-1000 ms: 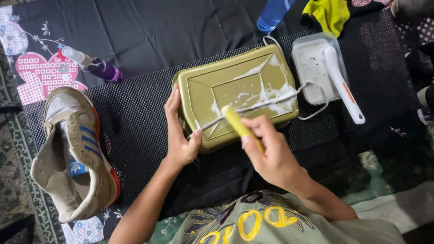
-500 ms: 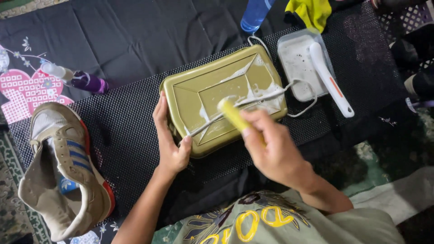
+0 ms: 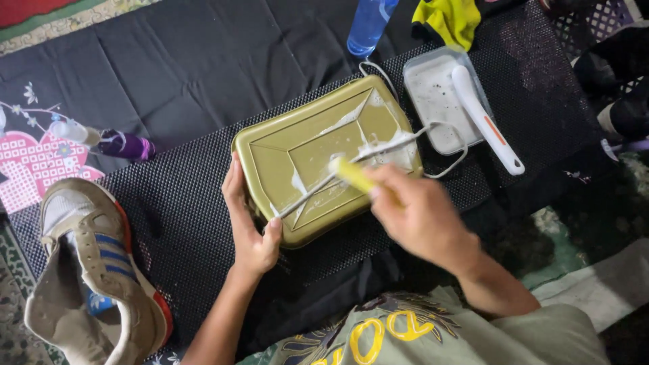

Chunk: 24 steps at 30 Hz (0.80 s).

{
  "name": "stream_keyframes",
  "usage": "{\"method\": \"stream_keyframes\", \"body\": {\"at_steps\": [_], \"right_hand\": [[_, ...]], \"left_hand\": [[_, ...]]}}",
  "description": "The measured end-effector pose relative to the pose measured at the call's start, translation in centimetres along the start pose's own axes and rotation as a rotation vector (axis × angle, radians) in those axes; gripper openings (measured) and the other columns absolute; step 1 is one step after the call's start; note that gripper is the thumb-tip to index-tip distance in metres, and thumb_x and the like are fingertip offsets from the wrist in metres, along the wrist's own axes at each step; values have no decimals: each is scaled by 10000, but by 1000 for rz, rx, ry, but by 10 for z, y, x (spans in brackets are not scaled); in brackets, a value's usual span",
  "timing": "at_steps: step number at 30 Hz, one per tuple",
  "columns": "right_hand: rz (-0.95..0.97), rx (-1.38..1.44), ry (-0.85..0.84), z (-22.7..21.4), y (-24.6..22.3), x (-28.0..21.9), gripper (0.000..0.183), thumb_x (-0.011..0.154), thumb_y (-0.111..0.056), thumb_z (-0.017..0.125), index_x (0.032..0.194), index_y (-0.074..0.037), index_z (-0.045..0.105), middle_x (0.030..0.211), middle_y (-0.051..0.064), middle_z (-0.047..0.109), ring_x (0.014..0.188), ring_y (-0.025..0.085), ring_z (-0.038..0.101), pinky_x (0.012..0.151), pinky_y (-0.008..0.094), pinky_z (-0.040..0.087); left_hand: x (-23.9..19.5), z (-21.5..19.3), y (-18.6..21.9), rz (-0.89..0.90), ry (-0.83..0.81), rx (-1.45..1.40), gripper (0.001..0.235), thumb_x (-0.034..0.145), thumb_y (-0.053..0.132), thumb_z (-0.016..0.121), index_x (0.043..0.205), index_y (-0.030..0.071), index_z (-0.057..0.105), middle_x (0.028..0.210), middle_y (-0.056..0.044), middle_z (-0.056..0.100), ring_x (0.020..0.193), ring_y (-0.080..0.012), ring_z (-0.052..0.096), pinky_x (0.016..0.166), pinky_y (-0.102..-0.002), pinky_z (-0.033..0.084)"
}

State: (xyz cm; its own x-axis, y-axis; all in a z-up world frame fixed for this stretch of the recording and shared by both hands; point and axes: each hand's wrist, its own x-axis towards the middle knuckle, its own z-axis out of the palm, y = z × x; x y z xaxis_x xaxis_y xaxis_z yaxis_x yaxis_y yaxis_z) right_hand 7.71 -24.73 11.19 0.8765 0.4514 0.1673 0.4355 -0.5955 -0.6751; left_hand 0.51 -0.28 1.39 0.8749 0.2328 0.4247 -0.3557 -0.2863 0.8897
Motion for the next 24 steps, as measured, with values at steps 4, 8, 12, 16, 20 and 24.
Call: {"method": "stream_keyframes", "body": {"at_steps": [4,8,12,16,20,24], "right_hand": [[18,-81,117,-26,24,8,167,940,-65,618,1076,-60,716,874,220,755,824,403,744,654,460,586],[-32,-36,107,-5,7,5,178,935,-107,617,1071,-97,732,854,184,770,817,393,749,645,452,595],[-68,-85,37,2,11,2,163,940,-169,617,1042,-163,744,847,122,794,794,362,760,648,464,596],[-17,-238,144,-15,28,5,124,967,-174,640,1069,-141,702,843,150,763,798,383,736,655,490,574],[-48,-97,66,5,-1,-2,112,938,-172,636,1021,-161,710,761,129,761,737,361,754,607,450,595],[-78,-119,52,0,18,2,115,950,-190,622,1020,-180,713,744,159,741,731,401,731,595,505,562]], "left_hand": [[1,1,0,6,-4,-1,965,897,522,582,1579,-20,167,1636,-257,148,1555,-465,94,1272,-598,113],[3,3,1,10,-2,10,974,901,549,568,1573,-28,162,1637,-256,141,1557,-470,84,1275,-598,109],[4,4,3,5,-2,30,966,894,534,562,1571,-27,161,1634,-247,143,1559,-458,78,1277,-596,116],[3,3,1,10,3,27,977,884,538,568,1570,-29,164,1634,-245,146,1560,-460,86,1276,-595,120],[4,4,1,14,3,24,959,887,501,561,1569,-35,153,1627,-268,138,1550,-483,102,1265,-622,128],[4,6,2,12,1,30,951,897,517,552,1569,-27,155,1627,-267,138,1552,-479,107,1261,-619,141]]}}
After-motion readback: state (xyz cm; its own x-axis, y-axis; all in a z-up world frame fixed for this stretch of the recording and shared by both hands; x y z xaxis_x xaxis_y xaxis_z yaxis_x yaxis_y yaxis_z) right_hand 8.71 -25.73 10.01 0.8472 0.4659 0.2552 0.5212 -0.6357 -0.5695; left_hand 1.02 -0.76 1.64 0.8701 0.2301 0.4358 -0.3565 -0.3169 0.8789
